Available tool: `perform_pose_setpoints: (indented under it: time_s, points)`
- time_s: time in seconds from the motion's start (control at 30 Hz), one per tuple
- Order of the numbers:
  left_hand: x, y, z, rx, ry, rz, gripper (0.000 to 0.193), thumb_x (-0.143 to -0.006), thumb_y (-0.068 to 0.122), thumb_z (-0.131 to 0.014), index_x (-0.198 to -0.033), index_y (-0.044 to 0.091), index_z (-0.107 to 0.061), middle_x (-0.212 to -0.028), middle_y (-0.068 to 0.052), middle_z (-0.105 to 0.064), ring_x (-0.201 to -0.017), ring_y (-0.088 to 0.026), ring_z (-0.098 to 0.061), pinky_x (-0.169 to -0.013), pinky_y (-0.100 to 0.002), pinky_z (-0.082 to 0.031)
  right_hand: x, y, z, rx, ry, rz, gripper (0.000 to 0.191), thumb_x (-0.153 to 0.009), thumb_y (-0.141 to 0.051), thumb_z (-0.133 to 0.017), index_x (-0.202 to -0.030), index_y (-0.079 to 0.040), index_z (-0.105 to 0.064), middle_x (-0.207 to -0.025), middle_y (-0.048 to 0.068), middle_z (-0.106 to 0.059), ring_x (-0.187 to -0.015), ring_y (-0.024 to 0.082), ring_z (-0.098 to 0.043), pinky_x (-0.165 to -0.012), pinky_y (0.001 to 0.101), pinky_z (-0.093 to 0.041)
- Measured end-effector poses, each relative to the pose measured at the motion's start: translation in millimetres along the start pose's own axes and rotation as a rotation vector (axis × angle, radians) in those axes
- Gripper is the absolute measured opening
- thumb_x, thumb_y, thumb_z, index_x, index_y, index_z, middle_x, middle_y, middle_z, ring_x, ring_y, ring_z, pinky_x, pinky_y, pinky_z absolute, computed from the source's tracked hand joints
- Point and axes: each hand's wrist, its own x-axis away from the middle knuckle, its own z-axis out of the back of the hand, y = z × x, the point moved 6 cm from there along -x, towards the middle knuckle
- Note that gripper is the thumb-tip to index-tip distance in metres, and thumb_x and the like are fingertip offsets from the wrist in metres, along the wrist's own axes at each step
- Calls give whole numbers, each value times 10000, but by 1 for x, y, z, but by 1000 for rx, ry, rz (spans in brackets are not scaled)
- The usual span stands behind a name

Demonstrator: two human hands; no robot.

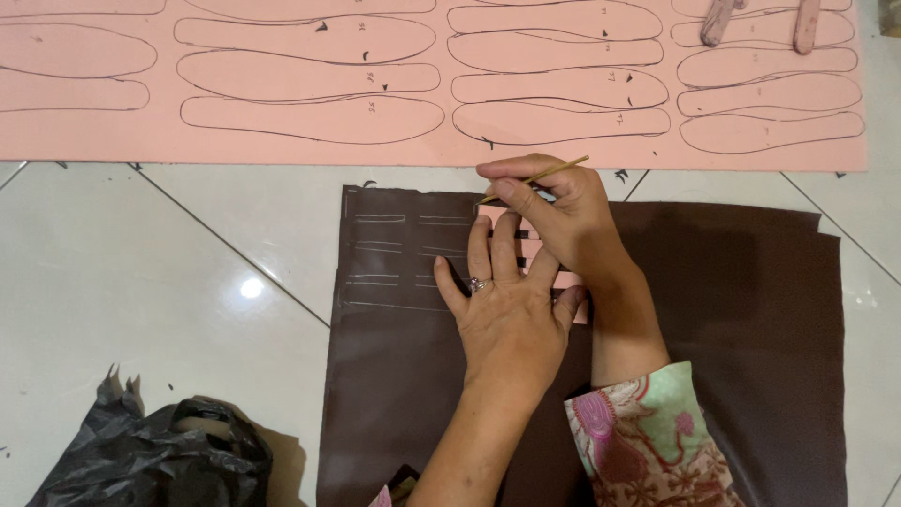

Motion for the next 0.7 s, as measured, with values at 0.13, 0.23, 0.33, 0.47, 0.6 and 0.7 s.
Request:
perform_pose_setpoints:
  time_s: [0.13, 0.23, 0.33, 0.47, 0.6, 0.7]
  points:
    - [-1, 1, 2, -14, 17, -12, 533, -860, 406, -696, -1358, 244, -594, -1508, -159, -342, -1467, -365, -196, -1066, -780, -125, -1, -1, 0, 20, 6, -18, 186, -1033, -116, -616, -1153, -39, -736, -1112, 53, -740, -957, 121, -714, -808, 261, -607]
    - [1, 2, 2, 2, -14, 3, 528, -850, 412, -705, -1344, 259, -600, -1513, -140, -353, -1473, -359, -200, -1076, -775, -127, 3, -3, 1, 13, 18, -8, 191, -1055, -131, -591, -1167, -40, -717, -1103, 45, -728, -949, 111, -696, -825, 261, -597]
    - [2, 3, 4, 9, 7, -7, 551, -842, 409, -711, -1358, 255, -595, -1512, -137, -365, -1462, -370, -204, -1064, -782, -126, 5, -6, 1, 32, 13, 44, 193, -1080, -142, -570, -1177, -39, -702, -1122, 37, -710, -978, 99, -653, -855, 261, -565]
    - [2, 4, 4, 6, -4, -7, 551, -844, 407, -708, -1362, 260, -591, -1518, -131, -371, -1465, -367, -205, -1067, -782, -124, 7, -7, 2, 54, 8, 105, 194, -1102, -159, -552, -1195, -44, -678, -1116, 25, -687, -992, 88, -608, -880, 261, -535]
    - [1, 4, 2, 6, -24, -2, 546, -851, 408, -704, -1362, 255, -587, -1522, -132, -365, -1468, -369, -194, -1071, -780, -113, 6, -5, 2, 62, 6, 122, 186, -1107, -173, -550, -1191, -54, -668, -1083, 14, -677, -942, 83, -594, -848, 259, -530]
    - [2, 4, 2, 13, -21, -2, 540, -854, 402, -702, -1362, 258, -591, -1523, -136, -362, -1464, -371, -192, -1071, -781, -105, 8, -6, 3, 86, 24, 135, 184, -1111, -176, -547, -1186, -51, -659, -1096, 16, -684, -945, 88, -597, -846, 260, -532]
